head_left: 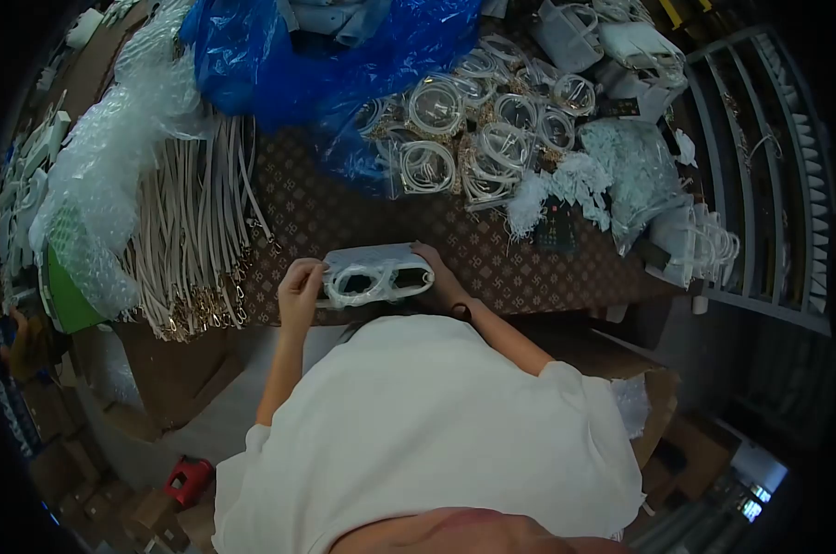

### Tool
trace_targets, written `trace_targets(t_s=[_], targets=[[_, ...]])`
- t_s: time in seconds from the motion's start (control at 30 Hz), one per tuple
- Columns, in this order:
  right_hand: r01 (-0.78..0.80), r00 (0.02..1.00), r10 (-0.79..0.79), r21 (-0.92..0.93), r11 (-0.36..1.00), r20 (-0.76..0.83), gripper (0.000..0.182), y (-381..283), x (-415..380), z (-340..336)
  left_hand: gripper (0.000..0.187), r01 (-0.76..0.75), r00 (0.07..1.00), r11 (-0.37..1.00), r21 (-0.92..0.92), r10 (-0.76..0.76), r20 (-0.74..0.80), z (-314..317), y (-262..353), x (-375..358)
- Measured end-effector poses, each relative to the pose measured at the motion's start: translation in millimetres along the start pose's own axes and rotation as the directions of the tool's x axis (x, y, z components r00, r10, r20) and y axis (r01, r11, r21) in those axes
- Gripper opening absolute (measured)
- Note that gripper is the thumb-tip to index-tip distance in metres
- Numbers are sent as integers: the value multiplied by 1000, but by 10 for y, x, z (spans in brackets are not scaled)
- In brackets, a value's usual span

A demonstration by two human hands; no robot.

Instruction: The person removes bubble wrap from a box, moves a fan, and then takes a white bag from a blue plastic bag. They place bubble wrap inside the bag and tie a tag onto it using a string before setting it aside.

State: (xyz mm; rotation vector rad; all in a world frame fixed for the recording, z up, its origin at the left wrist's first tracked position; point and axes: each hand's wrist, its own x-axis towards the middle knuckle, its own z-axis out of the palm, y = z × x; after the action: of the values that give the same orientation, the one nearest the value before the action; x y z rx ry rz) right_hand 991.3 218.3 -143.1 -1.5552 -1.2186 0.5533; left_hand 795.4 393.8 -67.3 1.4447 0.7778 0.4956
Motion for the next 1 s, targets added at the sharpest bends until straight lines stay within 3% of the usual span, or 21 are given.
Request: trace_targets(t_s=[0.07,0.1,0.17,0.2,0.23,0.27,0.33,0.4,0.43,0.47,0.53,0.57,0.6,0.63,0.67,0.73,0.77,0.8,0.87,0.93,1.0], targets=[[-139,990,138,31,990,33,55,-92,-87,96,5,-191,923,880,435,312,-224,194,106,-195],[-146,989,146,15,989,18,55,-52,-123,121,7,-306,790,630,714,586,-178,223,224,-250],[-85,994,95,-152,985,59,53,68,-125,113,10,-369,751,564,739,650,-121,156,237,-343],[-203,965,234,-223,953,121,53,54,-142,76,13,-401,706,485,777,705,-76,101,216,-380],[-213,965,242,-234,949,101,53,-25,-137,-10,15,-445,789,627,640,612,-52,62,197,-389],[-210,956,255,-266,941,147,51,-101,-138,-122,15,-460,786,629,626,616,-41,43,153,-415],[-208,947,270,-308,928,174,49,-145,-121,-366,13,-288,905,720,631,420,-66,37,49,-419],[-125,992,127,-388,913,-18,41,-99,-75,-622,13,-281,943,705,651,328,52,-17,97,-323],[-171,983,130,-404,899,-128,35,-24,-47,-793,13,-255,966,686,682,215,145,-26,119,-285],[-216,964,125,-415,884,-237,31,75,1,-995,13,-271,962,683,678,224,159,-17,131,-228],[-432,782,250,-208,877,-572,24,244,76,-1393,16,-366,930,805,467,300,212,33,176,-104],[-517,707,258,-233,824,-658,22,368,68,-1625,16,-377,925,801,465,306,224,92,219,-70],[-600,625,257,-244,761,-737,22,510,32,-1853,18,-243,970,880,408,208,130,157,270,-53],[-676,584,288,-259,690,-759,22,660,-18,-2059,20,-103,995,937,335,94,42,218,300,-37],[-743,544,314,-273,611,-778,23,771,-50,-2246,20,-107,994,936,335,96,48,214,287,9],[-782,519,313,-294,550,-795,24,932,-76,-2506,25,51,978,921,386,-125,168,120,244,102],[-813,501,313,-316,489,-807,24,986,-61,-2588,25,67,979,920,387,-136,154,130,219,116],[-844,501,385,-340,415,-775,26,1041,-32,-2685,32,65,986,909,413,-123,116,134,200,127],[-776,617,273,-513,368,-738,27,1227,-44,-2761,39,103,990,888,449,-135,40,192,289,79],[-661,745,189,-668,342,-640,26,1481,-95,-2861,55,-120,930,883,454,-60,362,371,481,-9],[-560,828,141,-789,254,-542,19,1680,-126,-2969,63,-324,903,736,594,54,426,525,515,-79]])
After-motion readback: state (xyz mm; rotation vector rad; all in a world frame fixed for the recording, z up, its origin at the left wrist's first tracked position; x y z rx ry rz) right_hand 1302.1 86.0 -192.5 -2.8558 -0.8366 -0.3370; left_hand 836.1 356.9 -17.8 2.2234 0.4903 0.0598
